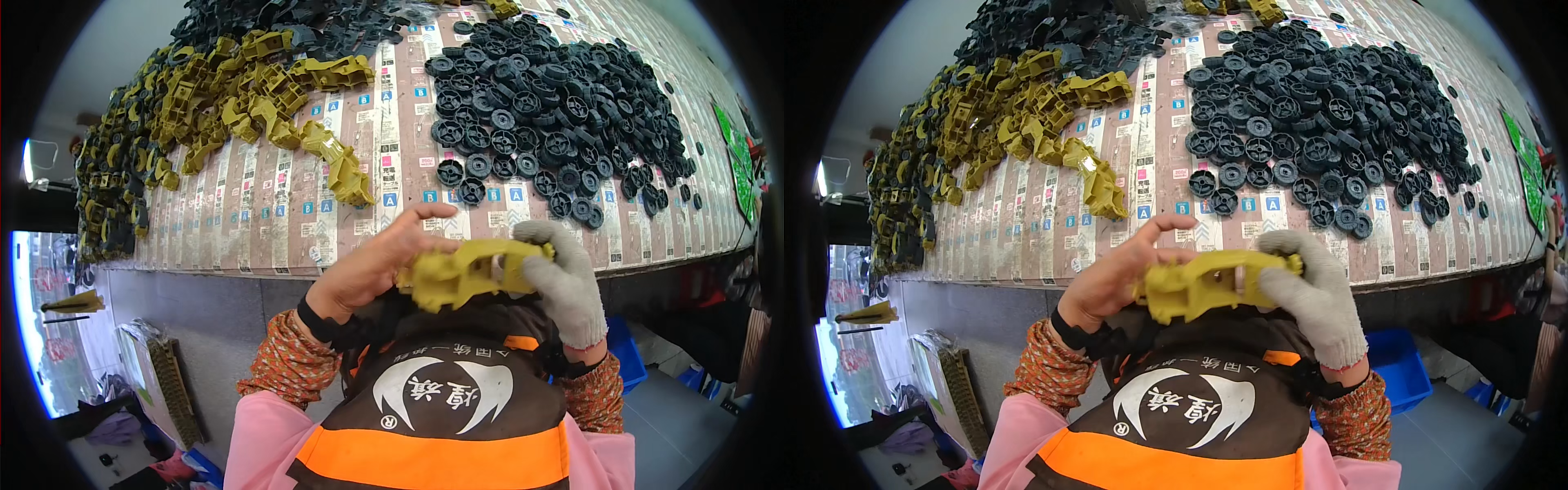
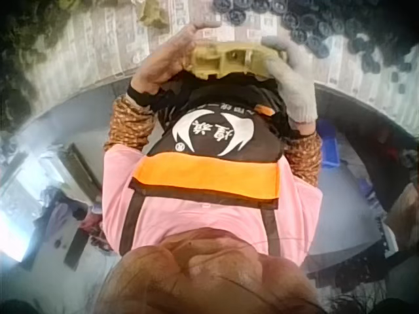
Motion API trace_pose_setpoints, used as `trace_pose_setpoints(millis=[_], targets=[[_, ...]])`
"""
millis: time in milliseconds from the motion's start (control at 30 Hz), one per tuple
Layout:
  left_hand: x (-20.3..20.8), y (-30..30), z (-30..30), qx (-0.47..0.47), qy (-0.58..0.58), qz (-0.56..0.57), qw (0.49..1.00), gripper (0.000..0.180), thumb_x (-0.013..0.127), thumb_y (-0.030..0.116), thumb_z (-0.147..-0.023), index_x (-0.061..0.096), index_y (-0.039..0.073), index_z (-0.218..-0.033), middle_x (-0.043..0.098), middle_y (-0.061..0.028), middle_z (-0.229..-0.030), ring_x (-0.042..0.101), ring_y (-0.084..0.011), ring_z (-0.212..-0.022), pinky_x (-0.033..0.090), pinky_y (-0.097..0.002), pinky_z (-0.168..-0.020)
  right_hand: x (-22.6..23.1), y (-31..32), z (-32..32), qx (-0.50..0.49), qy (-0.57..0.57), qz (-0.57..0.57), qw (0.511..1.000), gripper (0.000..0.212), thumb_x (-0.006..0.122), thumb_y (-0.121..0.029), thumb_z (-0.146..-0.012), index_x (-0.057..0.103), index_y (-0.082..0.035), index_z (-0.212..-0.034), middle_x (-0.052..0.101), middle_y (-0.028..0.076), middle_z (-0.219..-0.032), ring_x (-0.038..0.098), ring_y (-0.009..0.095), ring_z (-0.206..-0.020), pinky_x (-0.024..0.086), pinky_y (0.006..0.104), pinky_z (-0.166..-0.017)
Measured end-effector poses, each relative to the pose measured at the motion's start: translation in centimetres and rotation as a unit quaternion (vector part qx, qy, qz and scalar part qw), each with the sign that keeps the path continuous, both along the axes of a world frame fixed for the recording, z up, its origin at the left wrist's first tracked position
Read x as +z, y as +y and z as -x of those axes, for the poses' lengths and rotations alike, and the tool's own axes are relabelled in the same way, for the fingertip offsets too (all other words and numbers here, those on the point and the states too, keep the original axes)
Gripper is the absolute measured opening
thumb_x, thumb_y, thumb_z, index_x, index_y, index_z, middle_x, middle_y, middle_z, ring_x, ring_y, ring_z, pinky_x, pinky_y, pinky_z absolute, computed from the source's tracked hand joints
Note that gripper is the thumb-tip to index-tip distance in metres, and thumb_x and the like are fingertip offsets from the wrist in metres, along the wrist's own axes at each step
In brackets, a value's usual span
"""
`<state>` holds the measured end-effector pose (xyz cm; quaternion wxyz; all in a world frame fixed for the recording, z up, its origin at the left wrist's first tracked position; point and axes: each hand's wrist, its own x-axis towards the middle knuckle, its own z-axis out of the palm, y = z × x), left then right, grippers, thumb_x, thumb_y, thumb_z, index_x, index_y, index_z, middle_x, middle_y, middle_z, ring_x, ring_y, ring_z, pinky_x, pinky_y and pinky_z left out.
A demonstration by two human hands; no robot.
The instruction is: The person repeatedly picks yellow plastic housings and black circular inserts from a table, presses the inserts into the housings, and places the assembled units back on the table. The process is performed one at a time with gloved hands, and the assembled parts accumulate in a growing pile.
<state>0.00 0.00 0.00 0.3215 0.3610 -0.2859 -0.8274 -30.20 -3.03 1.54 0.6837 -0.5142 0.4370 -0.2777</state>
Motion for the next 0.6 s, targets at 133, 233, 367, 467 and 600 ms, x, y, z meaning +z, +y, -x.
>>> trace_pose_setpoints(millis=[133, 233, 367, 467, 600], targets=[[-1.1, 1.2, 1.6, 0.157, 0.178, 0.059, 0.970, 0.086, 0.072, 0.026, -0.099, 0.020, 0.022, -0.168, 0.048, -0.0118, -0.158, 0.052, -0.0285, -0.143, 0.043, -0.0508, -0.119, -0.5, 1.4, -1.3, -0.132, -0.142, -0.144, 0.970, 0.043, 0.061, -0.030, -0.107, 0.054, 0.000, -0.137, 0.065, 0.013, -0.123, 0.069, 0.021, -0.108, 0.066, 0.0381, -0.076], [-1.7, 2.0, 3.9, 0.259, 0.139, 0.055, 0.954, 0.074, 0.068, 0.021, -0.105, 0.025, 0.021, -0.165, 0.053, -0.0083, -0.152, 0.058, -0.0260, -0.137, 0.051, -0.0485, -0.113, 0.1, 2.4, -3.6, -0.069, -0.049, -0.116, 0.990, 0.040, 0.056, -0.028, -0.110, 0.055, 0.002, -0.135, 0.065, 0.011, -0.121, 0.069, 0.019, -0.104, 0.065, 0.0346, -0.074], [-1.9, 1.8, 3.4, 0.326, 0.130, 0.022, 0.936, 0.059, 0.067, 0.018, -0.104, 0.040, 0.016, -0.157, 0.061, -0.0069, -0.139, 0.065, -0.0214, -0.123, 0.059, -0.0425, -0.101, 0.0, -0.6, -3.8, -0.001, 0.134, 0.216, 0.967, 0.023, 0.061, -0.022, -0.106, 0.068, -0.002, -0.115, 0.068, 0.013, -0.098, 0.070, 0.022, -0.090, 0.058, 0.0376, -0.076], [-2.2, 2.2, 1.8, 0.334, 0.072, 0.043, 0.939, 0.044, 0.068, 0.018, -0.104, 0.051, 0.010, -0.144, 0.066, -0.0056, -0.124, 0.069, -0.0187, -0.109, 0.060, -0.0386, -0.096, -0.7, -4.2, -5.0, -0.033, 0.290, 0.415, 0.862, 0.018, 0.065, -0.021, -0.102, 0.069, -0.004, -0.097, 0.067, 0.016, -0.088, 0.071, 0.030, -0.086, 0.057, 0.0412, -0.076], [-1.6, 2.6, 1.6, 0.319, 0.032, 0.054, 0.946, 0.048, 0.068, 0.016, -0.104, 0.046, 0.013, -0.146, 0.064, -0.0036, -0.121, 0.067, -0.0154, -0.107, 0.061, -0.0360, -0.091, -1.6, -6.0, -7.8, -0.009, 0.426, 0.451, 0.784, 0.028, 0.073, -0.030, -0.096, 0.066, -0.004, -0.088, 0.066, 0.015, -0.085, 0.070, 0.037, -0.084, 0.057, 0.0458, -0.074]])
